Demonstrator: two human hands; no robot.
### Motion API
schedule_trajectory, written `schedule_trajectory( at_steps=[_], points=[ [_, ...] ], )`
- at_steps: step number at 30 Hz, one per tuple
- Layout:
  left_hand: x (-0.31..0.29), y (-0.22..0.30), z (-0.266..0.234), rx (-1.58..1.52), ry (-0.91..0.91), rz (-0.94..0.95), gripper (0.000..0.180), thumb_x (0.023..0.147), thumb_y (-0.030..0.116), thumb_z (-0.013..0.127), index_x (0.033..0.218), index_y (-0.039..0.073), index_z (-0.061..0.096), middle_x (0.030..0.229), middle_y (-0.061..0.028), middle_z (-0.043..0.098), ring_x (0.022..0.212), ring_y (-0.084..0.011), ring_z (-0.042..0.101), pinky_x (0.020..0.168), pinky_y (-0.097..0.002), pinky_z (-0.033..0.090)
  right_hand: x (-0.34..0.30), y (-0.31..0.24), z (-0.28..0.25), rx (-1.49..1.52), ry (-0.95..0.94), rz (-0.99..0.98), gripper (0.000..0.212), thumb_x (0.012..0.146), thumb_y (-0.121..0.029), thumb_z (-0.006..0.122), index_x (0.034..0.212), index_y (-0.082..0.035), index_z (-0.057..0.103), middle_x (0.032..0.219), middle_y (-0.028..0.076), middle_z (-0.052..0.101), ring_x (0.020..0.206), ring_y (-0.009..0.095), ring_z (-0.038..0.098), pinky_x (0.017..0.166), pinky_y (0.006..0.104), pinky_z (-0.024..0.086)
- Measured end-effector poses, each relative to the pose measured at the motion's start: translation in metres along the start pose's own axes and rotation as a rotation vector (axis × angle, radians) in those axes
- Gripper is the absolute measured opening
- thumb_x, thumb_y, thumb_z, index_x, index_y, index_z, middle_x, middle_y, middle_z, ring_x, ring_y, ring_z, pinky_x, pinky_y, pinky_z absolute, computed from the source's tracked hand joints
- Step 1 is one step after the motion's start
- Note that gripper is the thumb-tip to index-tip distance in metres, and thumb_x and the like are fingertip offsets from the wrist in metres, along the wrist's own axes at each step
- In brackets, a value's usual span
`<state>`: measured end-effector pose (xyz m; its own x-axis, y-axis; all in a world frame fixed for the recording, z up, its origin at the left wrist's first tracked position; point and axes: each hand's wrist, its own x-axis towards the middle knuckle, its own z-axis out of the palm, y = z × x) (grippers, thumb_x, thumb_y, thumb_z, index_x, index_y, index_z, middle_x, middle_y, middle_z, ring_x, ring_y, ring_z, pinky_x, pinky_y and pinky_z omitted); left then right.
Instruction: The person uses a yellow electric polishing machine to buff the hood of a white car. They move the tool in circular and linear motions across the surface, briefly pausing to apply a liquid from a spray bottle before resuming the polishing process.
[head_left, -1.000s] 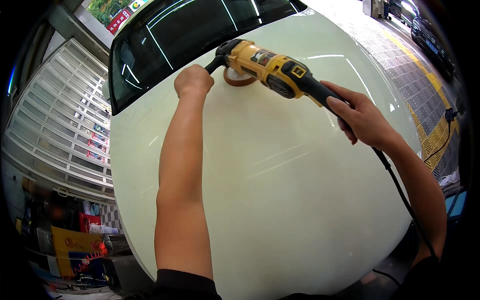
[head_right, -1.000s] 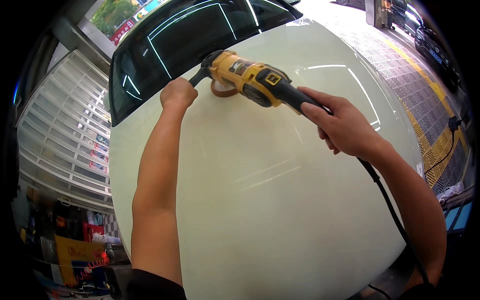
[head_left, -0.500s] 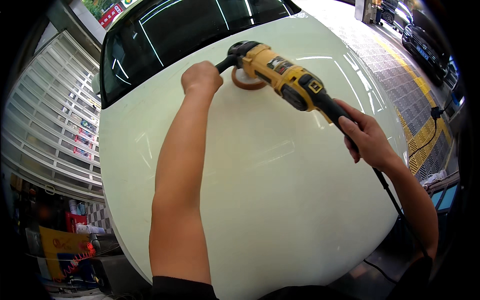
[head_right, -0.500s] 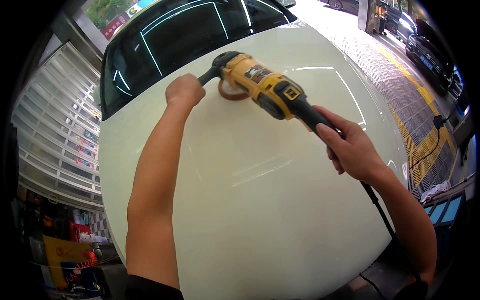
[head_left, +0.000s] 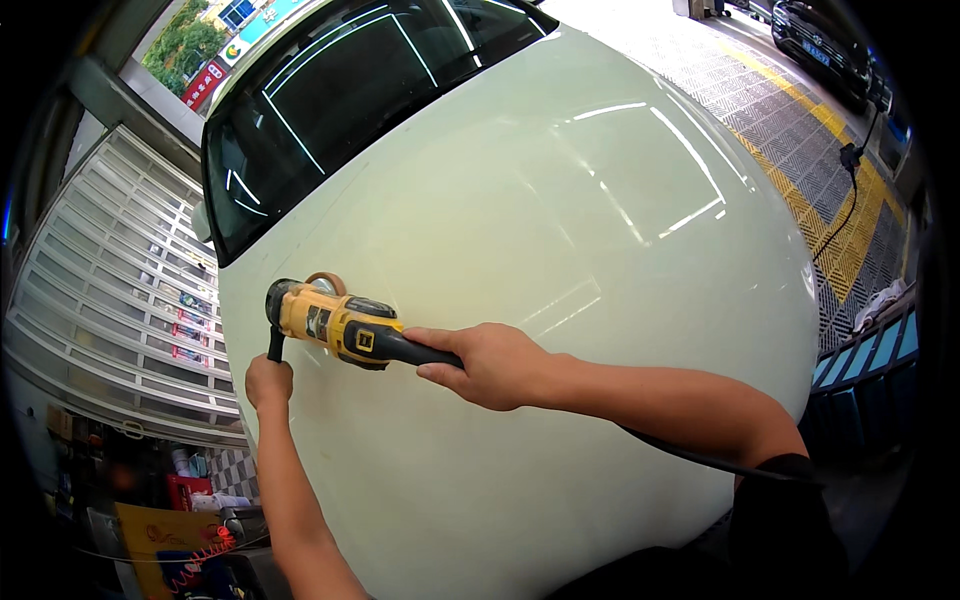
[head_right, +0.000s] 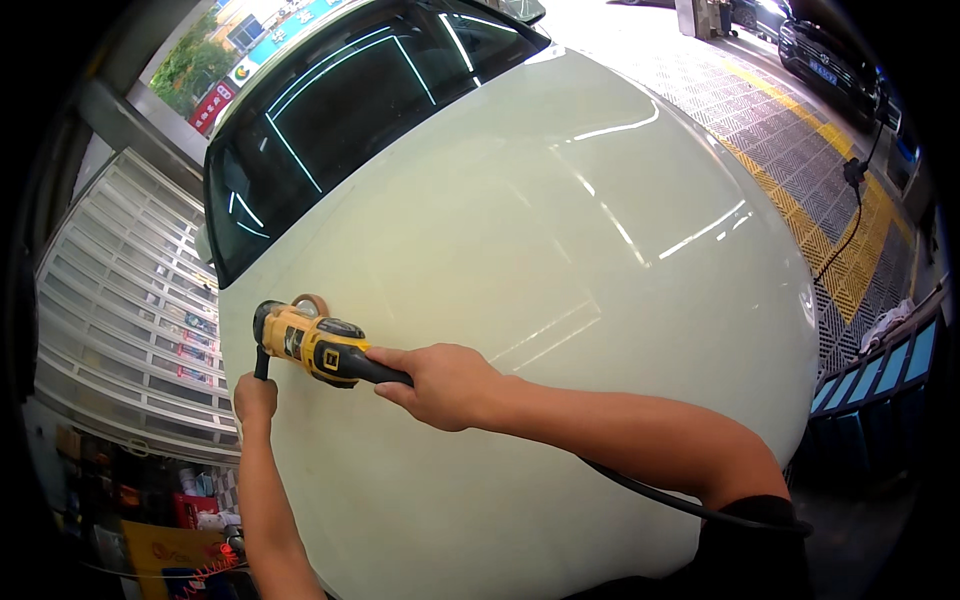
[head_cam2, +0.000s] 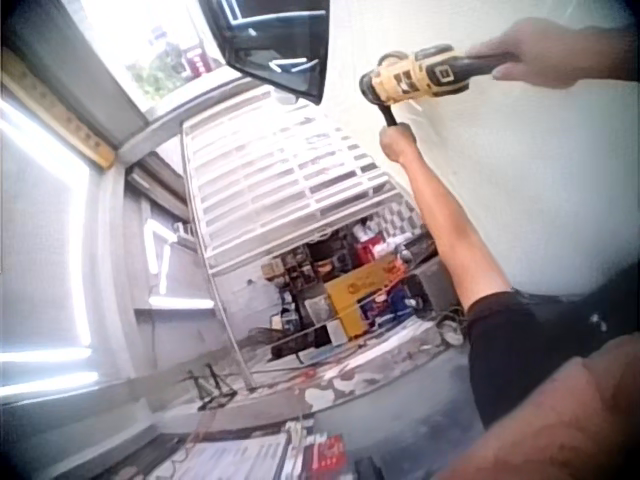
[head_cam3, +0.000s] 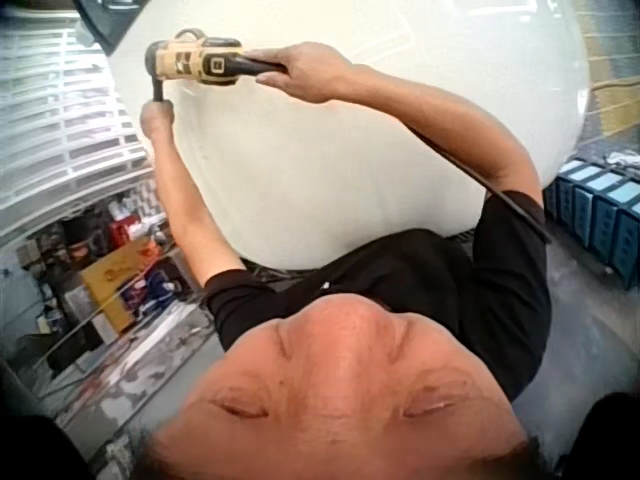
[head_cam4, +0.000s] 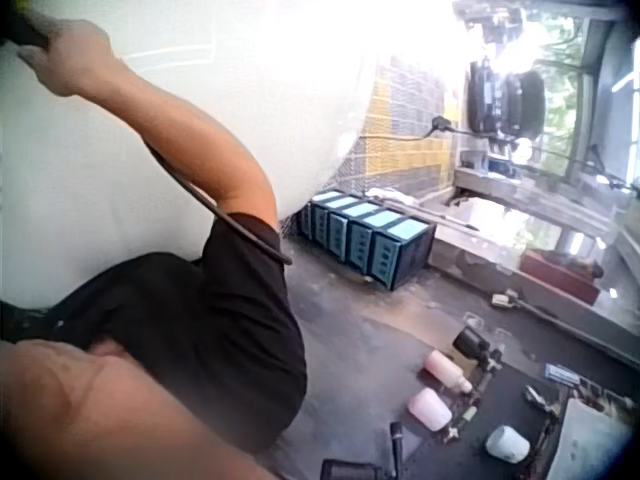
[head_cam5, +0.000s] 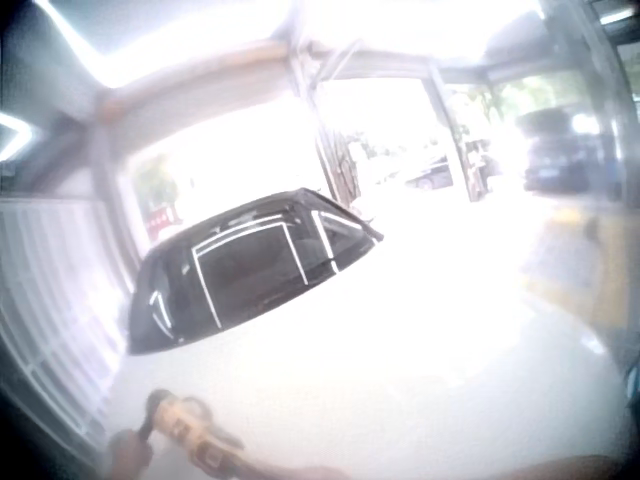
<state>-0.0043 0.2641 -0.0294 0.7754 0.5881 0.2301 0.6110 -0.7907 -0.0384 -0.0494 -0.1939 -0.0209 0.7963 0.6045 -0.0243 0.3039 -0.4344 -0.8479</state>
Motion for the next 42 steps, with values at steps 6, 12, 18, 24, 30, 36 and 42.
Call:
schedule_trajectory(
  at_steps=[6,12,18,24,30,36,42],
  points=[
    [-0.032,0.148,-0.025,-0.019,0.017,0.232,0.026,0.095,0.019,0.069,0.108,0.007,0.087,0.111,-0.0232,0.084,0.106,-0.0432,0.082,0.094,-0.0517,0.064,-0.087,0.051,-0.058,0.114,0.211,0.163,0.057,0.115,-0.036,0.064,0.169,-0.024,0.055,0.094,0.012,0.073,0.080,0.026,0.068,0.083,0.0419,0.056],
    [-0.127,0.381,-0.076,-0.160,-0.112,0.607,0.022,0.095,0.018,0.074,0.110,0.009,0.089,0.111,-0.0195,0.085,0.106,-0.0366,0.083,0.090,-0.0462,0.067,-0.242,0.125,-0.105,0.367,0.625,0.314,0.059,0.115,-0.016,0.058,0.173,-0.009,0.048,0.074,-0.002,0.057,0.054,0.006,0.051,0.051,0.0252,0.046],
    [-0.224,0.493,-0.105,-0.193,-0.217,0.903,0.021,0.101,0.020,0.072,0.113,0.020,0.089,0.113,-0.0063,0.087,0.106,-0.0270,0.084,0.084,-0.0374,0.066,-0.376,0.153,-0.105,0.352,0.859,0.407,0.057,0.122,-0.030,0.051,0.174,-0.008,0.044,0.070,0.000,0.056,0.047,0.005,0.047,0.040,0.0228,0.042],
    [-0.160,0.389,-0.096,-0.288,-0.238,0.800,0.020,0.093,0.023,0.077,0.106,0.014,0.089,0.105,-0.0118,0.086,0.100,-0.0310,0.084,0.085,-0.0419,0.066,-0.298,0.100,-0.071,0.346,0.718,0.384,0.060,0.118,-0.018,0.055,0.175,-0.005,0.041,0.080,-0.001,0.060,0.055,0.005,0.052,0.046,0.0238,0.046],
    [-0.077,0.175,-0.035,-0.241,-0.150,0.399,0.028,0.094,0.023,0.068,0.108,0.008,0.086,0.111,-0.0230,0.083,0.108,-0.0439,0.079,0.096,-0.0528,0.063,-0.174,0.002,-0.019,0.115,0.384,0.235,0.062,0.113,-0.022,0.069,0.171,-0.013,0.050,0.089,0.006,0.067,0.078,0.014,0.062,0.077,0.0331,0.056],
    [-0.061,-0.002,-0.013,-0.125,0.000,0.225,0.023,0.093,0.020,0.067,0.098,0.005,0.085,0.101,-0.0247,0.082,0.097,-0.0488,0.078,0.089,-0.0558,0.063,-0.109,-0.028,0.058,0.019,0.109,0.159,0.066,0.114,-0.039,0.069,0.174,-0.027,0.045,0.094,0.016,0.075,0.082,0.030,0.072,0.083,0.0413,0.058],
    [-0.079,-0.076,-0.007,-0.115,-0.005,0.069,0.019,0.091,0.015,0.071,0.097,0.001,0.083,0.097,-0.0277,0.080,0.094,-0.0503,0.077,0.085,-0.0573,0.061,-0.078,-0.033,0.077,-0.017,-0.046,0.053,0.067,0.113,-0.047,0.068,0.174,-0.033,0.045,0.088,0.016,0.070,0.078,0.032,0.068,0.081,0.0462,0.056]
  ],
)
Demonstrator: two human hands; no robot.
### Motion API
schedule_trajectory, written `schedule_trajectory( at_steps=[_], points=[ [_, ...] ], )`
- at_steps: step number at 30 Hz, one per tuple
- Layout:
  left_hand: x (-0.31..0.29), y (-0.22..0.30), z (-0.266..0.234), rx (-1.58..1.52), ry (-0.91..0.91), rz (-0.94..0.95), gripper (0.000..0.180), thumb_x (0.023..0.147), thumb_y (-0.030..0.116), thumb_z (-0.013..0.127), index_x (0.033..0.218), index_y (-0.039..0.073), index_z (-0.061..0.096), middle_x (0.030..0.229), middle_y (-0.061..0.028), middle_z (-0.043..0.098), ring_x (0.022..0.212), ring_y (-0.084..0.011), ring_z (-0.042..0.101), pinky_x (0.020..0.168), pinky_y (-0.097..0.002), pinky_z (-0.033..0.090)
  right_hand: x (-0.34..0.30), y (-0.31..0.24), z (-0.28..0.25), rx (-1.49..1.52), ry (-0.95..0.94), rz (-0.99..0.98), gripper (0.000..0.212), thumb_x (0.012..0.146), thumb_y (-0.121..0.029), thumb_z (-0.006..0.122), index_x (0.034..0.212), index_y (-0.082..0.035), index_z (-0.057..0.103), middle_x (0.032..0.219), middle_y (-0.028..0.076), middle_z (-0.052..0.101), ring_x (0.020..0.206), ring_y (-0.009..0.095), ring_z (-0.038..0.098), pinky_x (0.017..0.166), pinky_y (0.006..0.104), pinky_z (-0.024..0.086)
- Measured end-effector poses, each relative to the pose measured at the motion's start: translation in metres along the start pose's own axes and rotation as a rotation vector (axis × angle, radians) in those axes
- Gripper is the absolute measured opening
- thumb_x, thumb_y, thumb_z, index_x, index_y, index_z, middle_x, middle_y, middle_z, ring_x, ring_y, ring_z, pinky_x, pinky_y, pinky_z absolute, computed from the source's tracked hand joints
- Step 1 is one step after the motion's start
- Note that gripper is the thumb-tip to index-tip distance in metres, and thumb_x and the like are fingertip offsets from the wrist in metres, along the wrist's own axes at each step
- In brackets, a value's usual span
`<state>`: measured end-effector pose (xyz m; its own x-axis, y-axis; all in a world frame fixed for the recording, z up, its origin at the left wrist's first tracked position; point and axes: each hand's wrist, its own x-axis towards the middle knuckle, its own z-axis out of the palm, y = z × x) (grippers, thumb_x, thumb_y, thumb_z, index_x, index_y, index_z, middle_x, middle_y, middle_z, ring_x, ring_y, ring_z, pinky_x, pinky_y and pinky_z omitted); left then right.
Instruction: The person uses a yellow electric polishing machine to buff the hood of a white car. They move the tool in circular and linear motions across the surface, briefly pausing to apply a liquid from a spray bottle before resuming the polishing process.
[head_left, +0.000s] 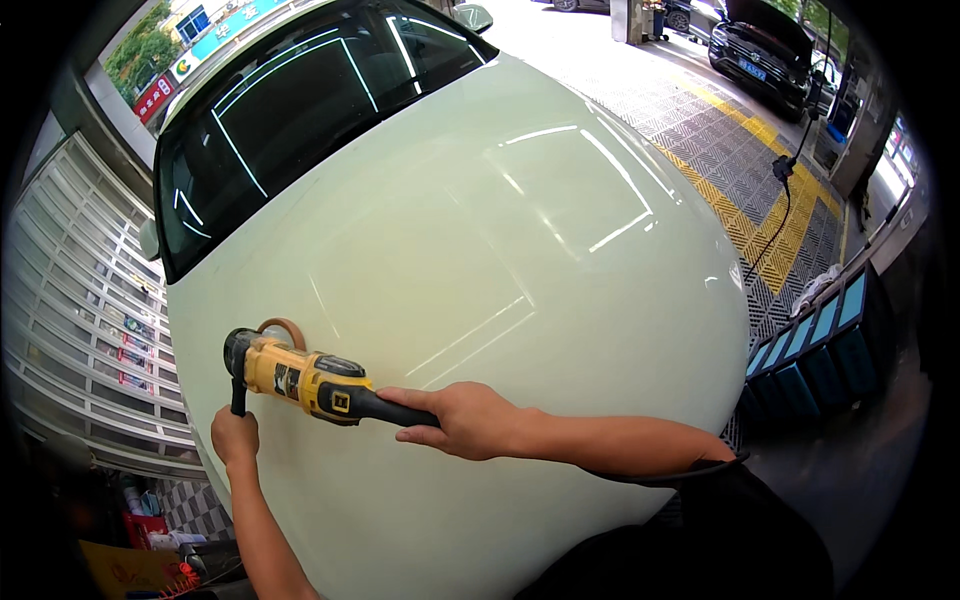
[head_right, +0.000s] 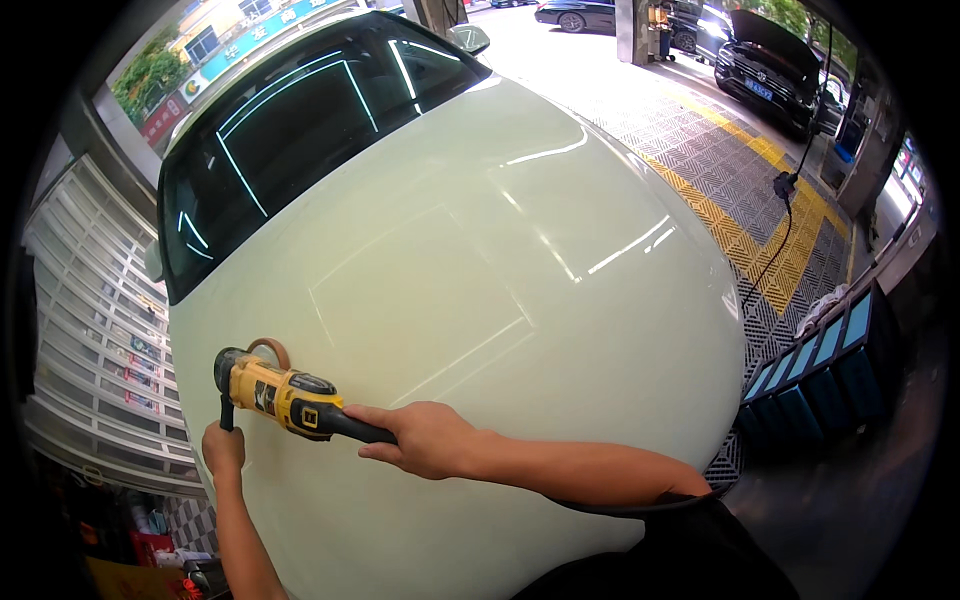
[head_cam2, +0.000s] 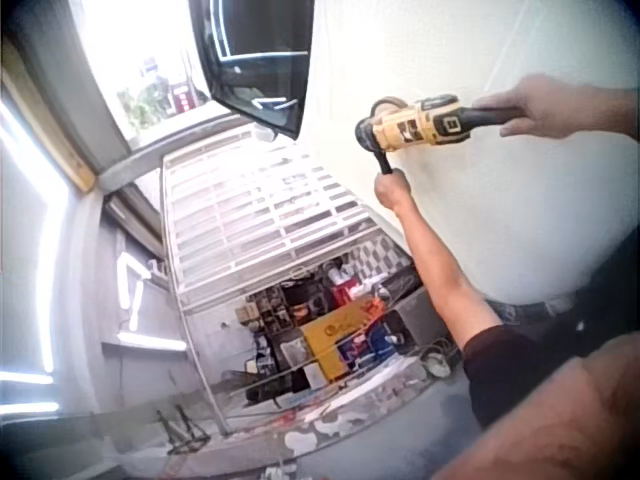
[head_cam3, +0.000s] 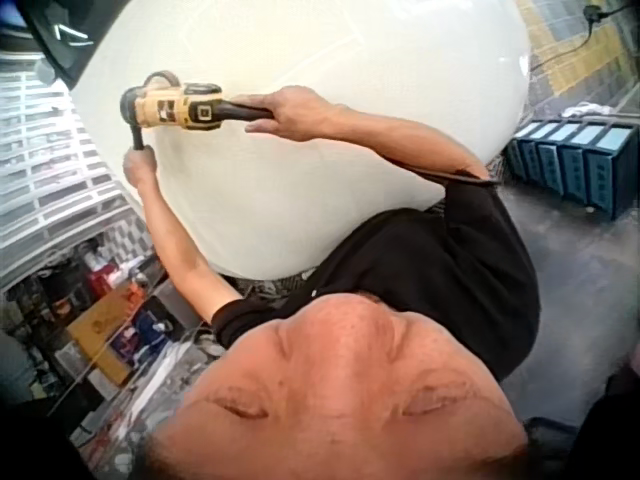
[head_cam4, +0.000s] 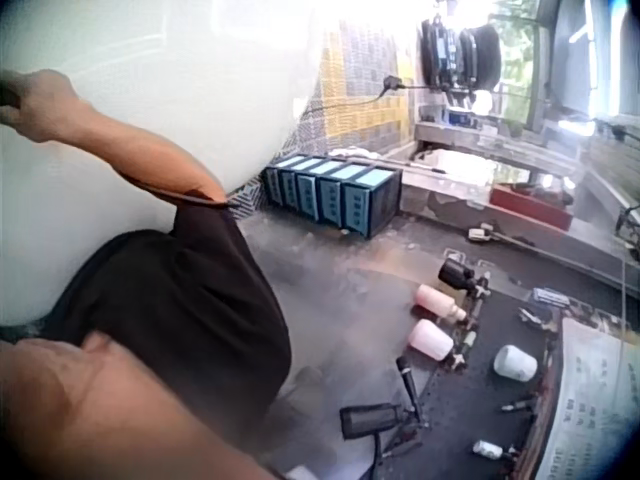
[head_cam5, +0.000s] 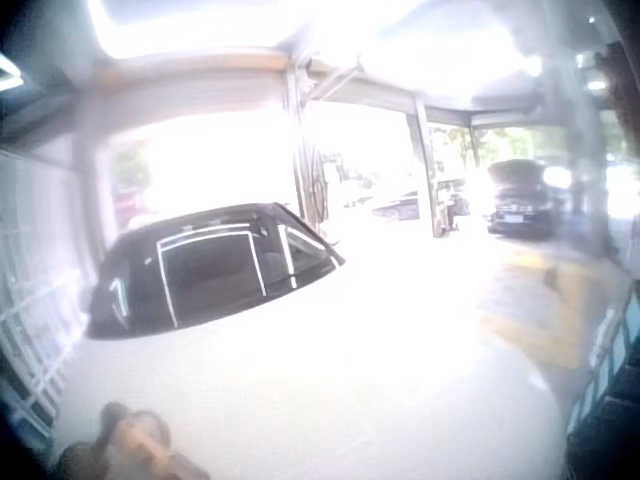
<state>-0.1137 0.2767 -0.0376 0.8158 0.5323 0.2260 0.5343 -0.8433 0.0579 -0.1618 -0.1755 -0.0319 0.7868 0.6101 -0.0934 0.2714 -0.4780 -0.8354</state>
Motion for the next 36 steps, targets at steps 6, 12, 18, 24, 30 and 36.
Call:
schedule_trajectory(
  at_steps=[6,12,18,24,30,36],
  points=[
    [-0.009,0.144,-0.012,0.068,-0.043,0.221,0.021,0.092,0.017,0.072,0.099,0.002,0.084,0.100,-0.0265,0.081,0.098,-0.0480,0.079,0.089,-0.0552,0.063,-0.078,0.050,-0.067,0.141,0.136,0.191,0.065,0.114,-0.045,0.066,0.174,-0.033,0.045,0.098,0.016,0.075,0.088,0.033,0.072,0.087,0.0456,0.057],
    [-0.026,0.379,-0.033,0.016,-0.102,0.491,0.023,0.095,0.020,0.072,0.107,0.010,0.089,0.108,-0.0189,0.085,0.102,-0.0392,0.083,0.089,-0.0475,0.066,-0.168,0.105,-0.147,0.419,0.466,0.418,0.061,0.112,-0.028,0.071,0.171,-0.023,0.054,0.093,0.003,0.068,0.076,0.010,0.062,0.072,0.0302,0.057],
    [-0.105,0.549,-0.039,-0.158,-0.212,0.829,0.022,0.095,0.017,0.073,0.109,0.011,0.089,0.109,-0.0155,0.086,0.103,-0.0347,0.083,0.087,-0.0460,0.067,-0.274,0.176,-0.151,0.437,0.842,0.427,0.062,0.115,-0.017,0.056,0.174,-0.005,0.044,0.068,-0.001,0.056,0.048,0.006,0.048,0.045,0.0256,0.043],
    [-0.087,0.532,-0.029,-0.281,-0.132,0.951,0.027,0.097,0.032,0.072,0.111,0.010,0.081,0.098,-0.0152,0.083,0.094,-0.0362,0.082,0.084,-0.0459,0.066,-0.256,0.171,-0.144,0.417,0.860,0.399,0.060,0.118,-0.021,0.057,0.175,-0.007,0.043,0.070,-0.002,0.056,0.049,0.005,0.049,0.042,0.0236,0.043],
    [0.044,0.366,0.016,-0.280,0.242,0.809,0.013,0.099,0.020,0.074,0.101,0.008,0.071,0.087,-0.0177,0.080,0.083,-0.0401,0.080,0.074,-0.0523,0.063,-0.101,0.106,-0.162,0.322,0.576,0.268,0.062,0.115,-0.017,0.062,0.174,-0.007,0.045,0.074,-0.003,0.055,0.053,0.005,0.050,0.047,0.0251,0.046],
    [0.121,0.163,0.045,-0.089,0.357,0.377,0.014,0.098,0.022,0.071,0.094,0.009,0.072,0.079,-0.0186,0.079,0.076,-0.0410,0.080,0.069,-0.0541,0.064,0.058,0.018,-0.121,0.132,0.251,0.236,0.063,0.114,-0.029,0.070,0.172,-0.016,0.051,0.099,0.003,0.069,0.082,0.012,0.062,0.078,0.0329,0.055]
  ],
)
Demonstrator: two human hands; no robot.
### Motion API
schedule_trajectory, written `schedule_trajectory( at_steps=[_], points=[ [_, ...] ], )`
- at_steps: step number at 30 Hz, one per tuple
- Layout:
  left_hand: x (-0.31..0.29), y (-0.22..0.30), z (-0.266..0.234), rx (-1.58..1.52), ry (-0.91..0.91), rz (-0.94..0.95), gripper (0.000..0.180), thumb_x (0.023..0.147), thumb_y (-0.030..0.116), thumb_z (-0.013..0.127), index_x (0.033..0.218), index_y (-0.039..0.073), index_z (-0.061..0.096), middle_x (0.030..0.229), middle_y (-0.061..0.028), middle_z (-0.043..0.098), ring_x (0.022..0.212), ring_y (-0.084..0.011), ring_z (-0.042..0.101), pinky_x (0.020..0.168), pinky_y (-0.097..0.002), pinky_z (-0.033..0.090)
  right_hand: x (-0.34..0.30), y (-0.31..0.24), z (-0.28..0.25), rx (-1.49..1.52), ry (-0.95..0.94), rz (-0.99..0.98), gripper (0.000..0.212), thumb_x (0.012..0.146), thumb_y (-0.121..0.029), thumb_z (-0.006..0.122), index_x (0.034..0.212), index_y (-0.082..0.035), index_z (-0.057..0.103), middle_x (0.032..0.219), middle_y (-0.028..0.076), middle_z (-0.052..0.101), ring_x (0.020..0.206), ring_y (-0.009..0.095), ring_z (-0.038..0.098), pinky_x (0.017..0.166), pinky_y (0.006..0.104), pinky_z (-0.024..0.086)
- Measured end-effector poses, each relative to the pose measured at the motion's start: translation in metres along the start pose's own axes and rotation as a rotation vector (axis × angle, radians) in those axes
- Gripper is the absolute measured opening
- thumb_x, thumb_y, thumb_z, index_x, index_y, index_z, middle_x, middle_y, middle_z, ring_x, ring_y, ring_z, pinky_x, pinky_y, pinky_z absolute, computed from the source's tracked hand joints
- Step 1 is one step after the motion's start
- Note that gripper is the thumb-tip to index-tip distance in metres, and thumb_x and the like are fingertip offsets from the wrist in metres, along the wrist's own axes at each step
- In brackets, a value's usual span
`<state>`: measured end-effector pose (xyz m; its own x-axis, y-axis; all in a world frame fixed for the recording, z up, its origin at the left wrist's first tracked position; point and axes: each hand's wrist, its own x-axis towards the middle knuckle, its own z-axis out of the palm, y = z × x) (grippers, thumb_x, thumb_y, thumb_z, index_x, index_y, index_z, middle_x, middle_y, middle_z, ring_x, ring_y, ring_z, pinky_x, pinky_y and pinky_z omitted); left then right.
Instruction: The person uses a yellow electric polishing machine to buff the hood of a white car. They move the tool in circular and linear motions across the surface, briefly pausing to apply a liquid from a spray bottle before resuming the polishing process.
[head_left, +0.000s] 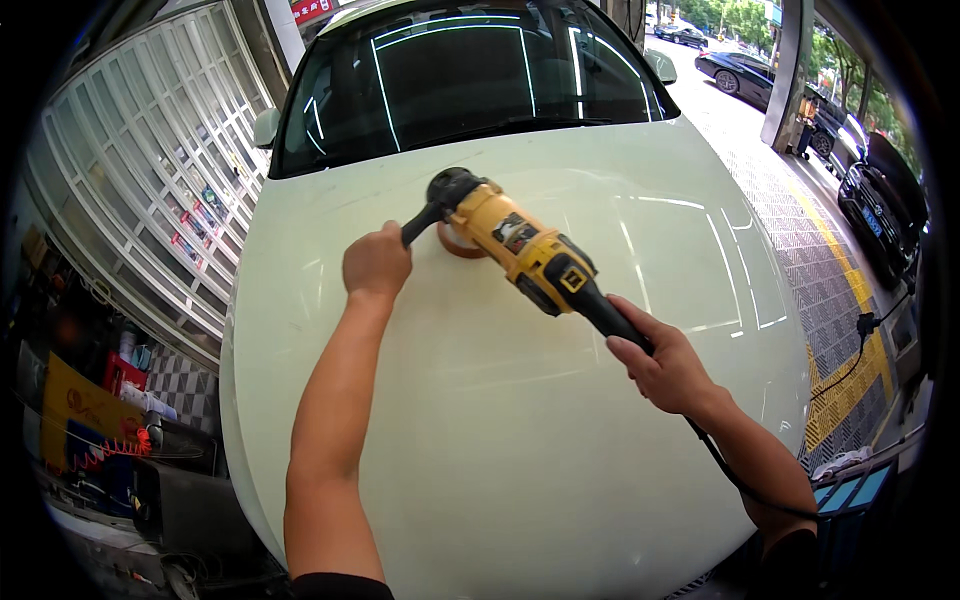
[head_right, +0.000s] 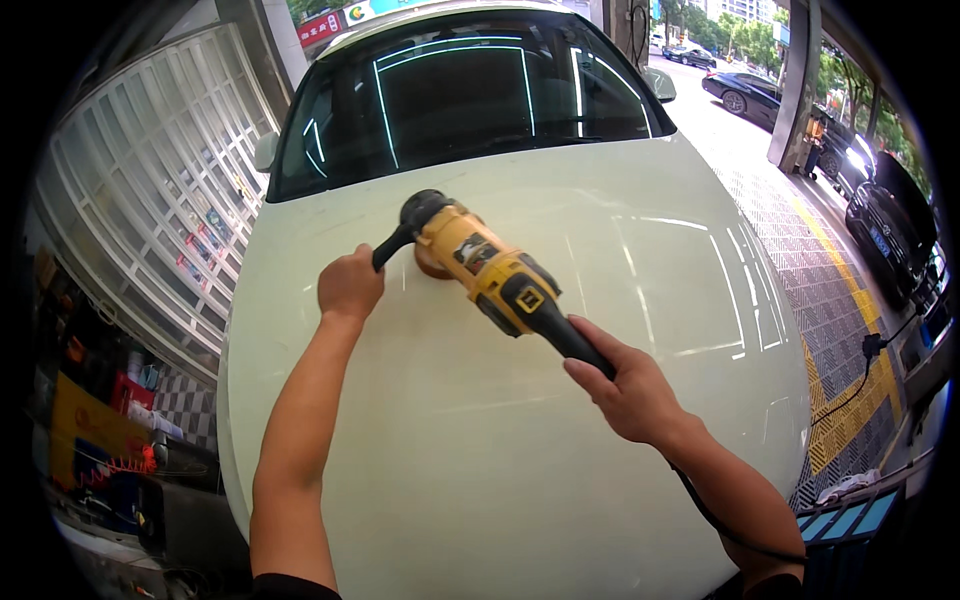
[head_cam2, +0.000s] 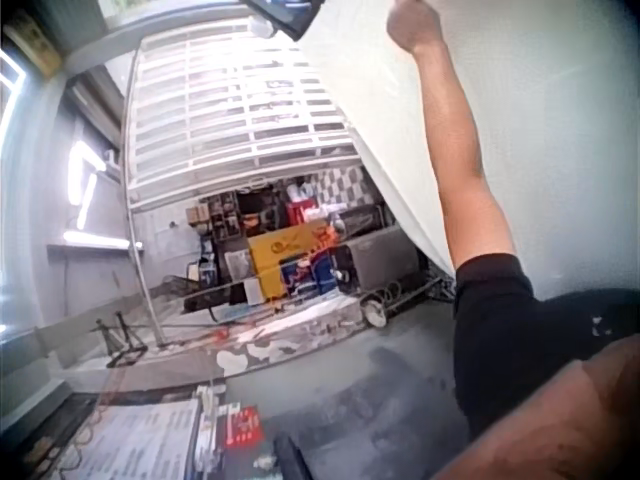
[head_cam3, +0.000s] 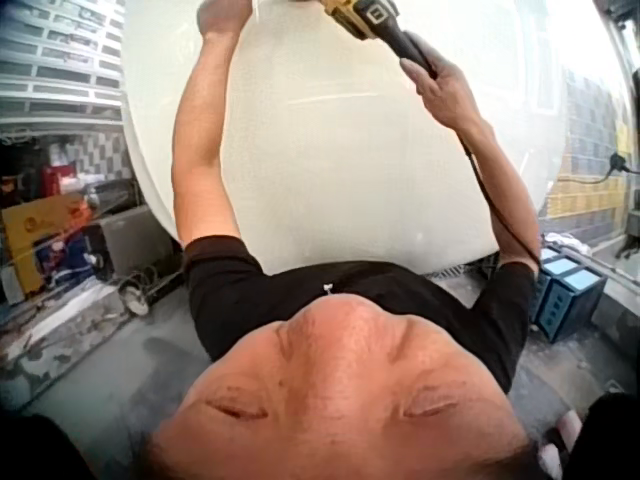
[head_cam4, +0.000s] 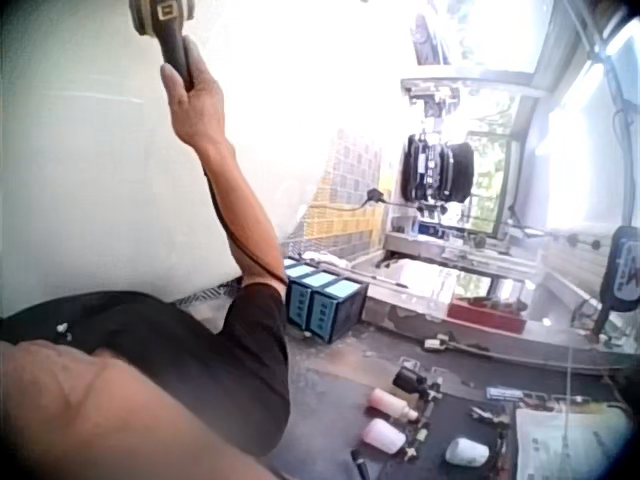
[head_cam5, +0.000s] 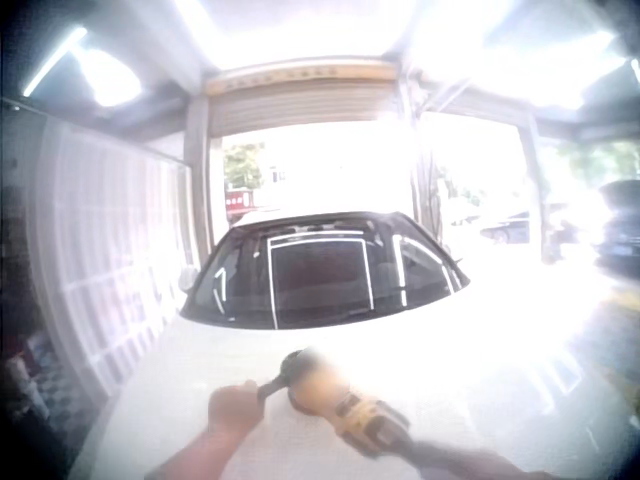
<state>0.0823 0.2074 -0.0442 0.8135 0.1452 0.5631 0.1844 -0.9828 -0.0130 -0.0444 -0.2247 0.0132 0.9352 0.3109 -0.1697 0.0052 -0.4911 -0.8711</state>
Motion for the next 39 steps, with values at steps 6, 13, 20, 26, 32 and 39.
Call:
schedule_trajectory(
  at_steps=[6,13,20,26,32,39],
  points=[
    [-0.027,-0.185,0.023,0.076,-0.002,-0.350,0.024,0.102,0.029,0.078,0.102,0.007,0.068,0.093,-0.0236,0.079,0.092,-0.0484,0.077,0.081,-0.0597,0.061,0.105,-0.066,0.109,-0.307,-0.179,-0.311,0.062,0.115,-0.044,0.063,0.172,-0.024,0.050,0.095,0.014,0.075,0.086,0.031,0.073,0.083,0.0453,0.057],
    [0.029,-0.196,0.036,0.408,0.000,-0.531,0.048,0.098,0.029,0.083,0.138,0.010,0.063,0.135,-0.0115,0.074,0.130,-0.0373,0.070,0.103,-0.0528,0.060,0.228,-0.083,0.135,-0.262,-0.125,-0.398,0.060,0.119,-0.048,0.057,0.173,-0.024,0.052,0.092,0.008,0.069,0.079,0.021,0.065,0.080,0.0403,0.056],
    [0.005,0.012,0.036,-0.502,0.140,-0.161,0.056,0.101,0.037,0.082,0.146,0.009,0.063,0.144,-0.0161,0.069,0.139,-0.0407,0.060,0.117,-0.0516,0.051,0.245,-0.083,0.081,-0.077,0.052,-0.101,0.062,0.117,-0.052,0.056,0.171,-0.023,0.053,0.105,0.011,0.075,0.083,0.020,0.072,0.067,0.0360,0.061],
    [-0.115,0.053,0.017,-0.497,-0.082,0.155,0.062,0.110,0.054,0.068,0.153,0.009,0.060,0.156,-0.0179,0.063,0.159,-0.0460,0.046,0.126,-0.0555,0.045,0.214,-0.018,-0.058,0.037,0.278,0.086,0.057,0.118,-0.052,0.052,0.171,-0.029,0.051,0.082,-0.001,0.055,0.065,0.009,0.055,0.059,0.0343,0.055],
    [-0.143,0.028,0.000,-0.529,-0.113,0.151,0.063,0.110,0.056,0.069,0.152,0.009,0.060,0.160,-0.0171,0.061,0.164,-0.0463,0.041,0.122,-0.0570,0.049,0.176,0.044,-0.166,0.129,0.453,0.231,0.056,0.116,-0.059,0.054,0.164,-0.030,0.054,0.080,-0.003,0.054,0.062,0.009,0.056,0.060,0.0362,0.056],
    [-0.147,0.030,-0.007,-0.536,-0.091,0.189,0.061,0.108,0.054,0.073,0.148,0.009,0.063,0.157,-0.0178,0.063,0.162,-0.0468,0.043,0.120,-0.0562,0.052,0.204,0.034,-0.156,0.268,0.382,0.201,0.049,0.118,-0.055,0.054,0.159,-0.029,0.055,0.080,-0.002,0.053,0.060,0.011,0.054,0.059,0.0359,0.052]
  ],
)
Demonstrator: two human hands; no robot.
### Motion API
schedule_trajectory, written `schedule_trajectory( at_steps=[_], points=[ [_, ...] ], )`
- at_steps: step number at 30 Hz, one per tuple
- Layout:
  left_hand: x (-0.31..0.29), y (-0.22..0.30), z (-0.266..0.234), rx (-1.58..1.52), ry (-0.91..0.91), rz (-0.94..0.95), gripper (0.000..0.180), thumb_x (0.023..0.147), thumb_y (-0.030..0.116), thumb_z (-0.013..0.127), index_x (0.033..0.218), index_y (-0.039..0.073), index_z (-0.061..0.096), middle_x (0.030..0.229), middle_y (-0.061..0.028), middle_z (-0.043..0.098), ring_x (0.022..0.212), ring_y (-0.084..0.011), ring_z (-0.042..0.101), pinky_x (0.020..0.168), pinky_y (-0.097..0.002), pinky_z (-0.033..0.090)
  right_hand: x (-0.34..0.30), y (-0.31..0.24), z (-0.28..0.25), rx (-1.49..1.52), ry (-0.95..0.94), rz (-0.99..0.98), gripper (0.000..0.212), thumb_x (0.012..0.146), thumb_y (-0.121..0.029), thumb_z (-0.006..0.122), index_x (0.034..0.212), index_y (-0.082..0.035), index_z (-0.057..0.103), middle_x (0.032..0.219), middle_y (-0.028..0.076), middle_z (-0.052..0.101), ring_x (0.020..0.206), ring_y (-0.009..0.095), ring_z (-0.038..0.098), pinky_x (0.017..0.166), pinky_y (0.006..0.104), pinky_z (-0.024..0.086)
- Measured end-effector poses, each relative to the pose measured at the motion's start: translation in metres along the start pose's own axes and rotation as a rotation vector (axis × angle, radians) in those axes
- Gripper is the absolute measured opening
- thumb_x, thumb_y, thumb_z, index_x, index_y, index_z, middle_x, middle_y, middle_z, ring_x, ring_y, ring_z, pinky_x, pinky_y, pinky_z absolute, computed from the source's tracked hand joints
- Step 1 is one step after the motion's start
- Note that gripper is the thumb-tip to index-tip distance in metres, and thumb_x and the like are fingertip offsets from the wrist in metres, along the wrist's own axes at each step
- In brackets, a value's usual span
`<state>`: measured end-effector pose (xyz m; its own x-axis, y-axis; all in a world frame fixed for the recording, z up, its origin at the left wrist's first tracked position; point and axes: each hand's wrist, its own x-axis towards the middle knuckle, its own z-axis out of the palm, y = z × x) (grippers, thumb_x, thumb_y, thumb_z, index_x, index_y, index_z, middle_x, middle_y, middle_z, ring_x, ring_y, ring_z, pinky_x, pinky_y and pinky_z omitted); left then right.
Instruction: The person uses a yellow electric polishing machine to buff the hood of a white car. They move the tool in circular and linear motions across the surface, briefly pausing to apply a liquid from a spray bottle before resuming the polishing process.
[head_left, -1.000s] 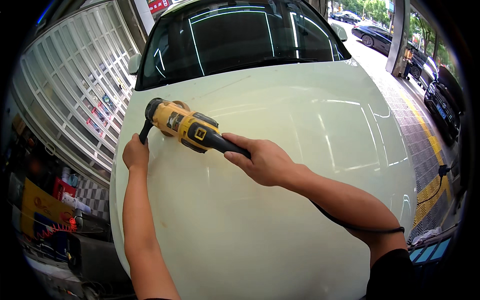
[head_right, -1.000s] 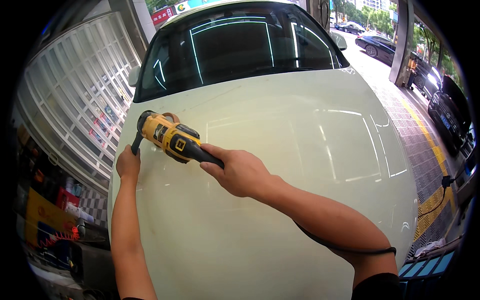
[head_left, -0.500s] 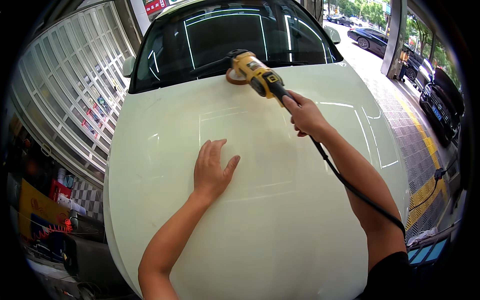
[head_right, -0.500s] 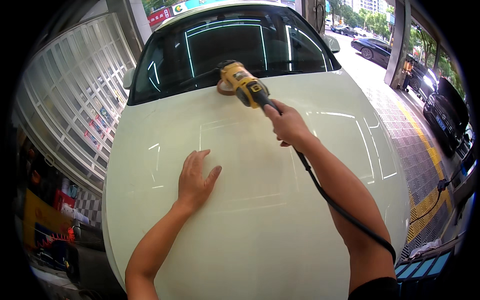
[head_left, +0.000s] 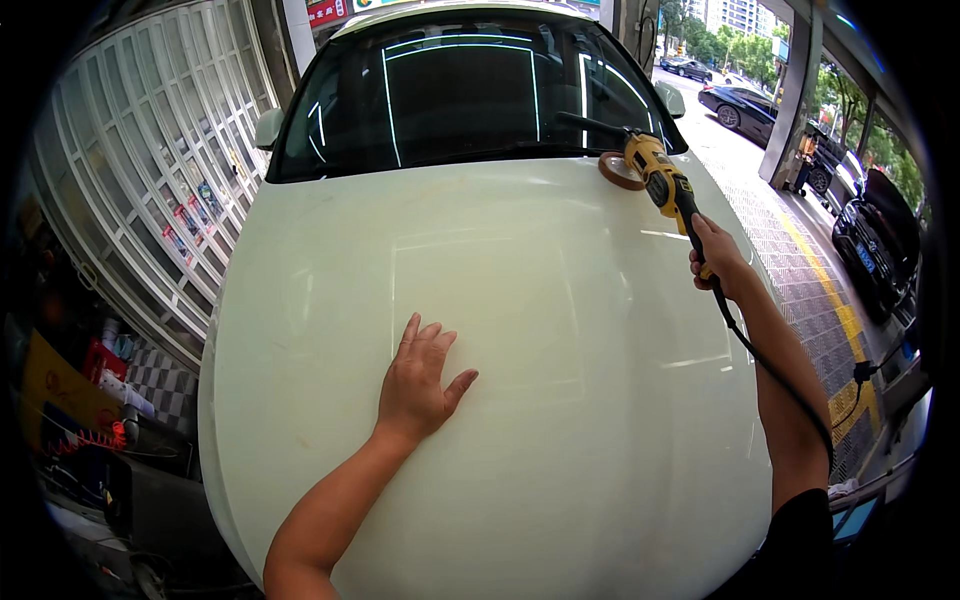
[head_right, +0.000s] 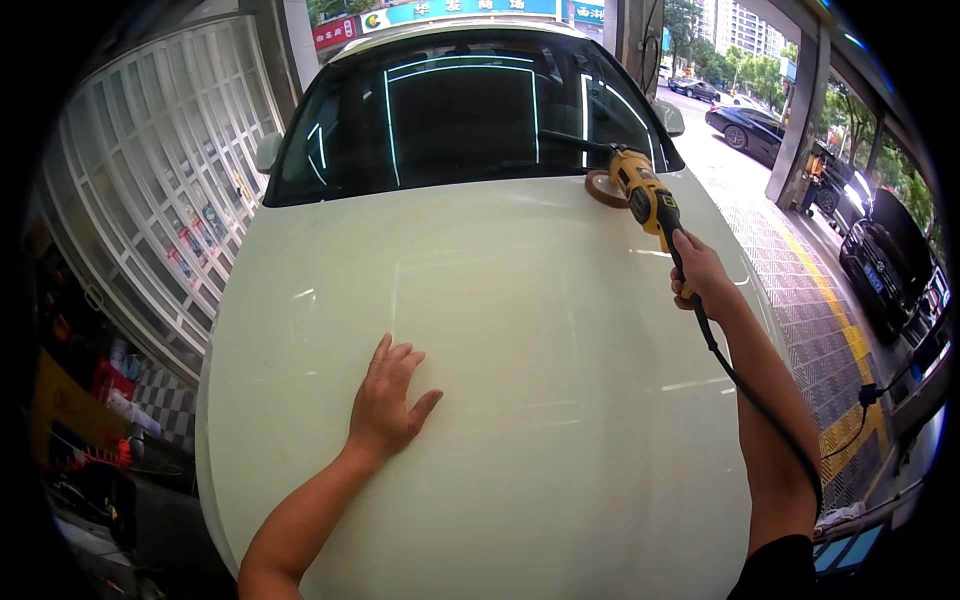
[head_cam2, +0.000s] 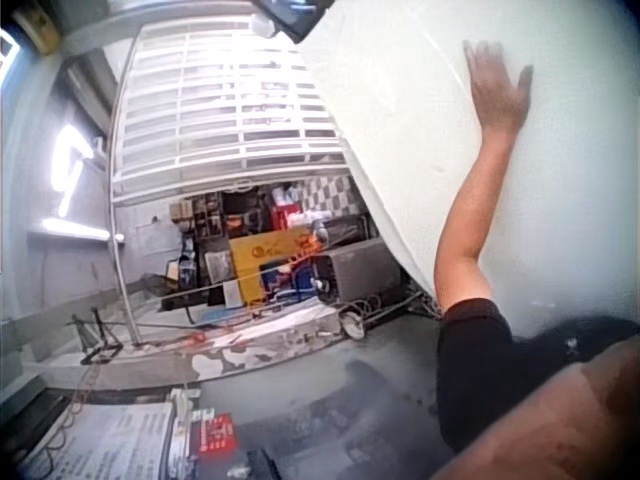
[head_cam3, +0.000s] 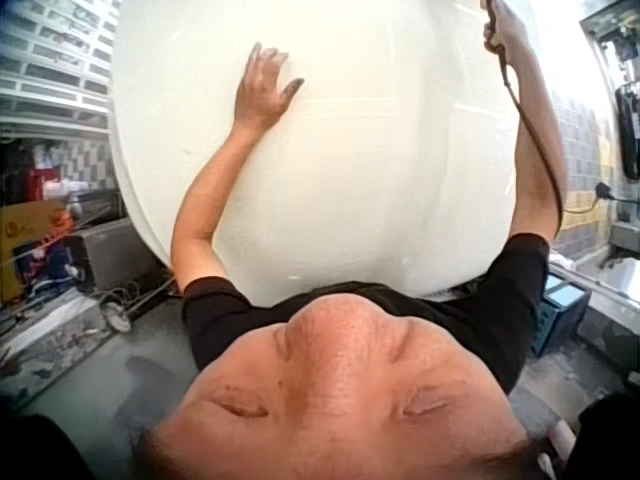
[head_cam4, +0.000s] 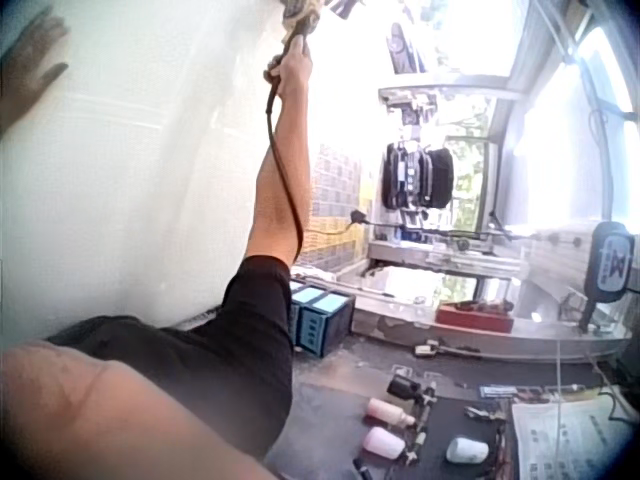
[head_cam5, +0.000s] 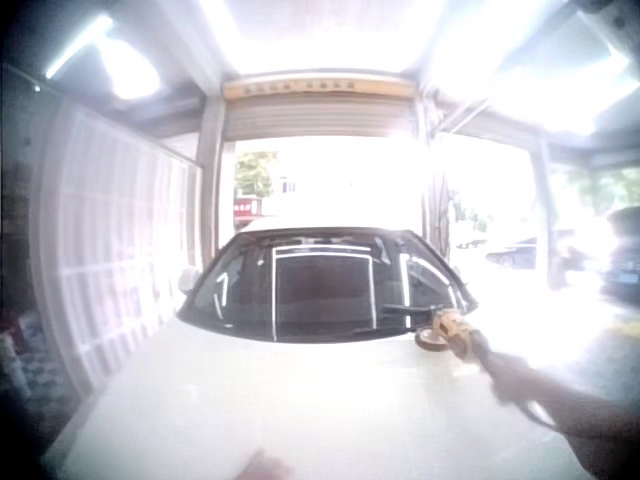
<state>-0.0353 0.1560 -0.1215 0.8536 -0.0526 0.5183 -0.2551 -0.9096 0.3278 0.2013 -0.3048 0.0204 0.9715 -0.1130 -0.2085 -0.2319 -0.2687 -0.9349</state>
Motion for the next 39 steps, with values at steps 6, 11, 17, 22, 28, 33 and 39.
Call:
schedule_trajectory(
  at_steps=[6,11,17,22,28,33,39],
  points=[
    [0.002,0.005,0.002,0.006,0.031,0.013,0.056,0.105,0.049,0.078,0.141,0.007,0.068,0.152,-0.0182,0.066,0.160,-0.0473,0.045,0.116,-0.0564,0.055,-0.031,-0.037,0.147,-0.125,-0.129,-0.149,0.049,0.117,-0.050,0.054,0.157,-0.023,0.056,0.083,-0.001,0.052,0.066,0.011,0.057,0.064,0.0376,0.056],
    [0.002,0.004,-0.006,0.023,0.046,-0.027,0.053,0.103,0.043,0.081,0.137,0.005,0.070,0.151,-0.0183,0.067,0.158,-0.0487,0.048,0.116,-0.0571,0.054,-0.079,-0.048,0.228,-0.155,-0.332,-0.221,0.065,0.117,-0.046,0.055,0.176,-0.022,0.042,0.087,0.003,0.056,0.069,0.015,0.060,0.062,0.0362,0.059],
    [0.005,-0.012,0.010,-0.119,0.091,-0.024,0.056,0.106,0.043,0.078,0.143,0.002,0.068,0.150,-0.0194,0.067,0.153,-0.0472,0.053,0.118,-0.0528,0.053,-0.117,-0.045,0.267,-0.206,-0.438,-0.288,0.068,0.116,-0.048,0.056,0.176,-0.019,0.043,0.091,0.008,0.068,0.072,0.017,0.069,0.061,0.0375,0.064],
    [0.105,-0.016,-0.007,-1.085,0.158,-0.747,0.103,0.104,0.082,0.061,0.160,-0.004,0.049,0.147,-0.0203,0.064,0.136,-0.0293,0.064,0.114,-0.0426,0.055,-0.120,-0.050,0.266,-0.277,-0.535,-0.308,0.064,0.115,-0.048,0.056,0.174,-0.024,0.046,0.099,0.012,0.073,0.080,0.022,0.075,0.067,0.0398,0.068],
    [0.236,-0.014,0.014,-1.375,0.456,-0.981,0.075,0.092,0.054,0.084,0.146,0.009,0.058,0.124,-0.0109,0.074,0.109,-0.0255,0.077,0.090,-0.0463,0.068,-0.101,-0.054,0.238,-0.323,-0.571,-0.342,0.064,0.114,-0.050,0.057,0.173,-0.026,0.048,0.121,0.015,0.078,0.098,0.028,0.079,0.073,0.0414,0.070],
    [0.300,0.003,0.090,-1.542,0.079,-0.779,0.064,0.086,0.049,0.086,0.136,0.015,0.065,0.112,-0.0068,0.076,0.102,-0.0242,0.076,0.090,-0.0513,0.064,-0.053,-0.006,0.200,-0.098,-0.456,-0.295,0.074,0.111,-0.044,0.065,0.176,-0.016,0.041,0.099,0.008,0.070,0.078,0.017,0.070,0.067,0.0369,0.062],
    [0.383,0.152,0.196,-1.588,-0.269,-0.757,0.061,0.086,0.050,0.084,0.134,0.016,0.068,0.114,-0.0088,0.077,0.104,-0.0278,0.076,0.095,-0.0626,0.063,-0.008,0.052,0.082,0.283,-0.267,-0.253,0.084,0.110,-0.039,0.073,0.180,-0.018,0.031,0.091,0.003,0.064,0.076,0.013,0.068,0.065,0.0337,0.057]
  ],
)
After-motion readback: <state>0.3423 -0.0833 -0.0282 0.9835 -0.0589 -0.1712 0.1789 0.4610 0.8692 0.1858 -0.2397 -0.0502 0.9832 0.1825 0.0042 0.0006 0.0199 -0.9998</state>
